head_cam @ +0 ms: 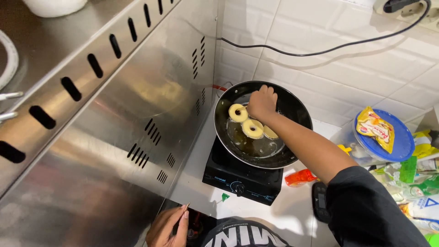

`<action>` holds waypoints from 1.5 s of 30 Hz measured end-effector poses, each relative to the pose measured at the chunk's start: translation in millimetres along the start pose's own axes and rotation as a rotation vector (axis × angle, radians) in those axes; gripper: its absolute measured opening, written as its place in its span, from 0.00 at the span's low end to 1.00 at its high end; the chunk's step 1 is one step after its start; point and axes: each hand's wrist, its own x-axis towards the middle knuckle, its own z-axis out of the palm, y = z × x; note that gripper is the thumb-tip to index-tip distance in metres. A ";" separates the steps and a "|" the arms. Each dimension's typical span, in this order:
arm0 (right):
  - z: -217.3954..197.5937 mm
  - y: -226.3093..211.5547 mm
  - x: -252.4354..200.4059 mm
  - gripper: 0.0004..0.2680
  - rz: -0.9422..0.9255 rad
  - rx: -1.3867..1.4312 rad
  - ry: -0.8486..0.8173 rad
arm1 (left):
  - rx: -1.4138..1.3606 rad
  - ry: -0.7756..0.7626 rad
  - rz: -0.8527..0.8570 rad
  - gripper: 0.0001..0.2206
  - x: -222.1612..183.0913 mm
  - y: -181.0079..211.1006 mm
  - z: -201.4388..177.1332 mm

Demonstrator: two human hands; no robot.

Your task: Frying donuts in a pan, flipping them with a wooden stick, coating them in sugar, and placing them on a baking sheet.

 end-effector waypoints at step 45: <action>2.1 132.2 -67.9 0.08 -0.912 -0.607 0.390 | 0.113 -0.367 0.023 0.11 -14.6 -33.5 -15.1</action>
